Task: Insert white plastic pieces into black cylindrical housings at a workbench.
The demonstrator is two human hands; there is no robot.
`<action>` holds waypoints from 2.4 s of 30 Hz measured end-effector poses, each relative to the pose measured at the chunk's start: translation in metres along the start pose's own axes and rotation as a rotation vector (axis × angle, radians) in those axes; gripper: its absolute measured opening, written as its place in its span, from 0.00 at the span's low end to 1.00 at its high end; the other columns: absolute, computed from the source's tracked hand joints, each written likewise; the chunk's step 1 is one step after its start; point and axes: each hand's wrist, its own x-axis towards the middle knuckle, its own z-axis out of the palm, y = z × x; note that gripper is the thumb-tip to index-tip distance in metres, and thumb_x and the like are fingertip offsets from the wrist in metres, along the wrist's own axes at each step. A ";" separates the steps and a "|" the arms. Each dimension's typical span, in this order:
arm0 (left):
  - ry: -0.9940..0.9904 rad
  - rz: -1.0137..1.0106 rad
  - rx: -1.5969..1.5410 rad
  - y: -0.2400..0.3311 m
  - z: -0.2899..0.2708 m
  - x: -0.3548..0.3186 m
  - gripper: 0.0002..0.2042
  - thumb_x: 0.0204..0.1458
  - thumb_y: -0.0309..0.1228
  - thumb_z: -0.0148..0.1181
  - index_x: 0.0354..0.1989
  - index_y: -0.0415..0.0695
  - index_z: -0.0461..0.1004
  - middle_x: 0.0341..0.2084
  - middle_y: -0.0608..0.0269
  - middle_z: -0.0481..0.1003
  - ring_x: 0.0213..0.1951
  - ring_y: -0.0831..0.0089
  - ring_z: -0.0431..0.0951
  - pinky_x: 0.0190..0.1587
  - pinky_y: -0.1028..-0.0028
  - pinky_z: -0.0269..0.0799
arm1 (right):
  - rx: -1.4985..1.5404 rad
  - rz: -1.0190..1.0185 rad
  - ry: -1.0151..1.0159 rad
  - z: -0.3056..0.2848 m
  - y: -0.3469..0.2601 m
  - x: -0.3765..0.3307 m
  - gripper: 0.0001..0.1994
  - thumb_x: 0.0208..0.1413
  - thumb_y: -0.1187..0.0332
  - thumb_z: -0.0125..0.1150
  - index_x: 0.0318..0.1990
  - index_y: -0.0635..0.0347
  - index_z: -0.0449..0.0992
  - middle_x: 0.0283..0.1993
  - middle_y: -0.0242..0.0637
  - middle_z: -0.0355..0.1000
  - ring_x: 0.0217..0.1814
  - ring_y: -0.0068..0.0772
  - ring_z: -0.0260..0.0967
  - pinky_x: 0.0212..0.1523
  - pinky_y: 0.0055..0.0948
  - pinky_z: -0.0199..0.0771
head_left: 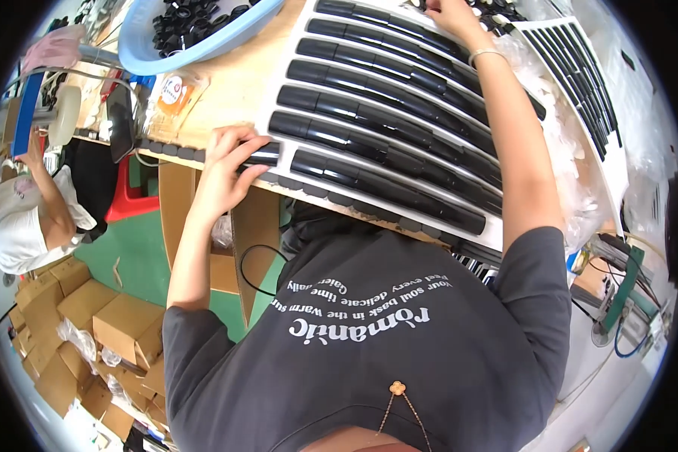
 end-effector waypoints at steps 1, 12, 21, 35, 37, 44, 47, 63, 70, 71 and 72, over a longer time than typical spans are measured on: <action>-0.017 -0.001 -0.008 0.000 0.001 0.002 0.21 0.38 0.24 0.67 0.45 0.41 0.76 0.42 0.59 0.71 0.48 0.59 0.66 0.54 0.65 0.61 | 0.112 -0.092 0.096 0.011 0.010 0.003 0.12 0.41 0.70 0.64 0.36 0.62 0.77 0.32 0.50 0.75 0.37 0.50 0.74 0.39 0.39 0.74; -0.153 0.088 0.022 0.004 0.013 0.020 0.21 0.38 0.29 0.69 0.46 0.47 0.77 0.45 0.64 0.69 0.48 0.60 0.63 0.54 0.63 0.58 | 0.207 0.176 -0.034 0.015 -0.002 0.005 0.22 0.42 0.53 0.71 0.38 0.62 0.79 0.33 0.44 0.77 0.35 0.37 0.75 0.37 0.33 0.74; -0.345 0.351 0.097 0.040 0.024 0.040 0.17 0.41 0.24 0.62 0.44 0.47 0.75 0.47 0.64 0.68 0.50 0.60 0.64 0.52 0.64 0.60 | 0.300 0.216 0.132 0.022 -0.007 0.000 0.20 0.38 0.56 0.73 0.35 0.60 0.76 0.29 0.39 0.74 0.31 0.34 0.73 0.34 0.32 0.73; -0.497 0.596 0.086 0.032 0.015 0.060 0.14 0.42 0.26 0.62 0.41 0.46 0.73 0.46 0.59 0.68 0.44 0.60 0.69 0.45 0.64 0.67 | 1.184 0.162 -0.043 -0.062 -0.101 -0.172 0.15 0.52 0.75 0.65 0.46 0.62 0.70 0.35 0.33 0.74 0.34 0.20 0.72 0.34 0.20 0.73; -0.454 0.559 -0.013 0.027 0.018 0.060 0.13 0.44 0.26 0.64 0.39 0.43 0.70 0.44 0.57 0.70 0.44 0.57 0.70 0.47 0.63 0.67 | 1.295 0.243 -0.174 -0.061 -0.116 -0.208 0.16 0.49 0.80 0.66 0.45 0.63 0.69 0.36 0.31 0.73 0.35 0.17 0.72 0.35 0.17 0.73; -0.245 0.230 -0.235 0.050 0.024 0.051 0.32 0.41 0.23 0.66 0.59 0.38 0.62 0.41 0.51 0.73 0.43 0.53 0.72 0.47 0.62 0.69 | 1.264 0.207 -0.110 -0.041 -0.168 -0.261 0.16 0.45 0.79 0.71 0.42 0.65 0.73 0.35 0.30 0.71 0.33 0.16 0.70 0.35 0.16 0.73; -0.225 0.288 -0.252 0.070 0.020 0.055 0.36 0.41 0.19 0.64 0.63 0.37 0.57 0.41 0.51 0.74 0.42 0.54 0.73 0.46 0.63 0.70 | 1.129 0.032 -0.007 -0.043 -0.175 -0.256 0.16 0.44 0.78 0.72 0.41 0.65 0.75 0.34 0.31 0.70 0.31 0.17 0.70 0.33 0.17 0.74; -0.107 0.301 -0.378 0.085 0.021 0.062 0.23 0.34 0.17 0.66 0.46 0.32 0.74 0.37 0.48 0.76 0.36 0.57 0.76 0.39 0.68 0.72 | 1.178 0.009 -0.093 -0.046 -0.175 -0.251 0.15 0.45 0.78 0.71 0.41 0.65 0.74 0.33 0.29 0.70 0.31 0.14 0.69 0.34 0.17 0.74; -0.205 0.196 -0.517 0.083 0.023 0.059 0.23 0.36 0.17 0.66 0.46 0.33 0.74 0.38 0.49 0.77 0.38 0.59 0.78 0.41 0.70 0.73 | 1.243 0.006 -0.123 -0.046 -0.174 -0.255 0.17 0.54 0.69 0.64 0.49 0.64 0.71 0.38 0.31 0.68 0.39 0.19 0.68 0.40 0.21 0.72; -0.208 0.196 -0.519 0.085 0.024 0.059 0.23 0.36 0.17 0.66 0.46 0.33 0.74 0.38 0.49 0.77 0.38 0.59 0.78 0.41 0.70 0.73 | 1.333 0.027 -0.113 -0.047 -0.176 -0.253 0.18 0.59 0.63 0.60 0.53 0.63 0.69 0.41 0.31 0.68 0.42 0.20 0.67 0.44 0.23 0.70; -0.200 0.223 -0.536 0.088 0.026 0.059 0.23 0.35 0.17 0.66 0.46 0.33 0.74 0.38 0.50 0.77 0.38 0.59 0.78 0.42 0.70 0.73 | 1.381 -0.004 -0.128 -0.042 -0.175 -0.250 0.25 0.66 0.50 0.42 0.60 0.61 0.63 0.45 0.33 0.67 0.46 0.22 0.64 0.49 0.25 0.64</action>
